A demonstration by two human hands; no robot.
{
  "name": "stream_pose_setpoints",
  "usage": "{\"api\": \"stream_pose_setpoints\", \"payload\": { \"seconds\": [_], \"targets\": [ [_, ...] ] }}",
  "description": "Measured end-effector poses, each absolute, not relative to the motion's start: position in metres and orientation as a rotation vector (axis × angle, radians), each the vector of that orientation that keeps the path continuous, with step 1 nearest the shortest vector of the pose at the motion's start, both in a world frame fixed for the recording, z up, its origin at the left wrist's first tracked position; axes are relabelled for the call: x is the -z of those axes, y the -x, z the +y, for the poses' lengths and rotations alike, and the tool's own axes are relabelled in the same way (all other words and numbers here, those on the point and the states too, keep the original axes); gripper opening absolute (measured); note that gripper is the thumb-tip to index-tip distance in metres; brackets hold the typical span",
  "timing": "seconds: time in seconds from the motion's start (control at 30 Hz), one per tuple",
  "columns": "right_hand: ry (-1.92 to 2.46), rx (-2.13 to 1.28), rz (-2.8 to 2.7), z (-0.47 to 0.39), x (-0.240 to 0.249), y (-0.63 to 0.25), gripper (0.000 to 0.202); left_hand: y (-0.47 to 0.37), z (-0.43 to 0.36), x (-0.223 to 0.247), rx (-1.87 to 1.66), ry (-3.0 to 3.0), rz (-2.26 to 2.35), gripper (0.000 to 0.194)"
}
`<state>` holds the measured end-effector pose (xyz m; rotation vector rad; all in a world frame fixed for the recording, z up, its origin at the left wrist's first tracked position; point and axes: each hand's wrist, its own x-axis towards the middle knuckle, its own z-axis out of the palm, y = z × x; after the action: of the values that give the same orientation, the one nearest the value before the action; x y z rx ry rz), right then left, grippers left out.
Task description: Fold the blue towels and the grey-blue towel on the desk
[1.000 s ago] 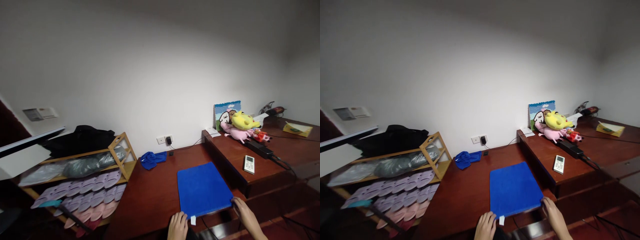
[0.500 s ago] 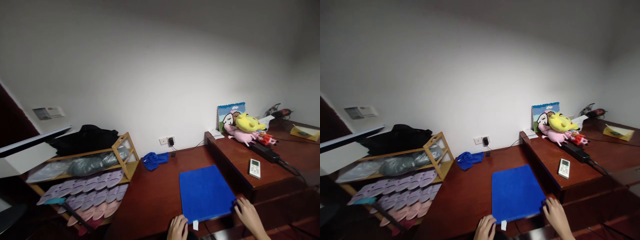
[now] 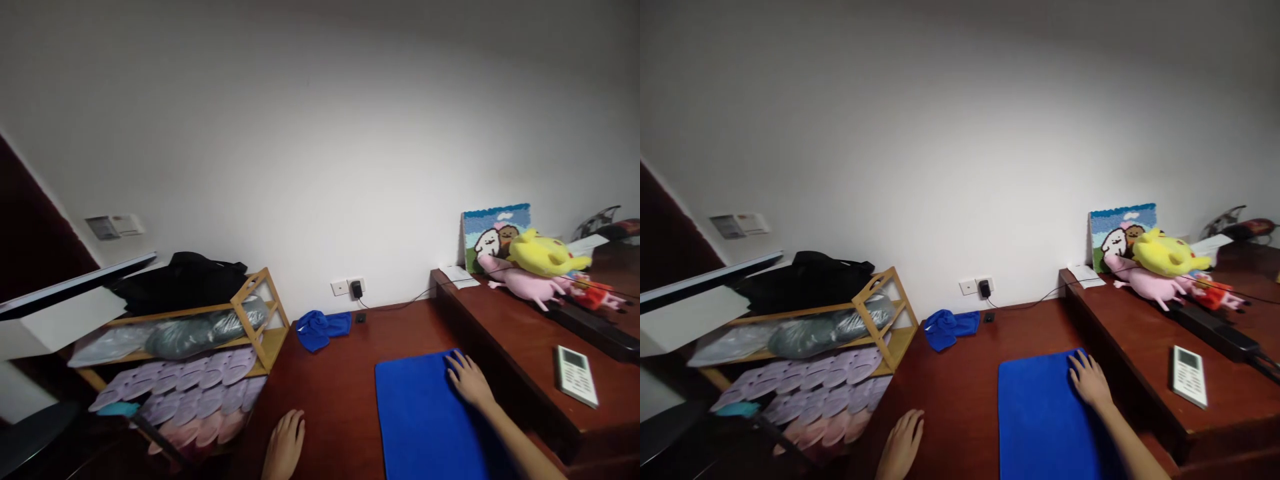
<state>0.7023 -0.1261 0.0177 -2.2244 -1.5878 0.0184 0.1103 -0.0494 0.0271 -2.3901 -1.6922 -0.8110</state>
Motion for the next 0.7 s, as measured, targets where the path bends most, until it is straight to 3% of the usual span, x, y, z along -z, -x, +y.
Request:
{"api": "stream_pose_setpoints", "payload": {
  "seconds": [0.17,0.37,0.53,0.7],
  "targets": [
    [2.368,-0.040,-1.577,-0.118,0.028,-0.701,0.068,-0.098,-0.041,-0.005,0.854,2.314,-1.741,0.037],
    [2.475,-0.034,-1.536,-0.124,0.008,-0.695,0.066,-0.108,-0.051,-0.019,0.826,2.360,-1.804,0.037],
    [2.235,0.141,-1.711,-0.166,-0.010,-0.611,0.064,-0.113,-0.059,-0.029,0.814,2.366,-1.826,0.035],
    [2.120,-0.037,-1.838,-0.205,-0.004,-0.524,0.061,-0.115,-0.064,-0.032,0.807,2.366,-1.815,0.034]
  ]
}}
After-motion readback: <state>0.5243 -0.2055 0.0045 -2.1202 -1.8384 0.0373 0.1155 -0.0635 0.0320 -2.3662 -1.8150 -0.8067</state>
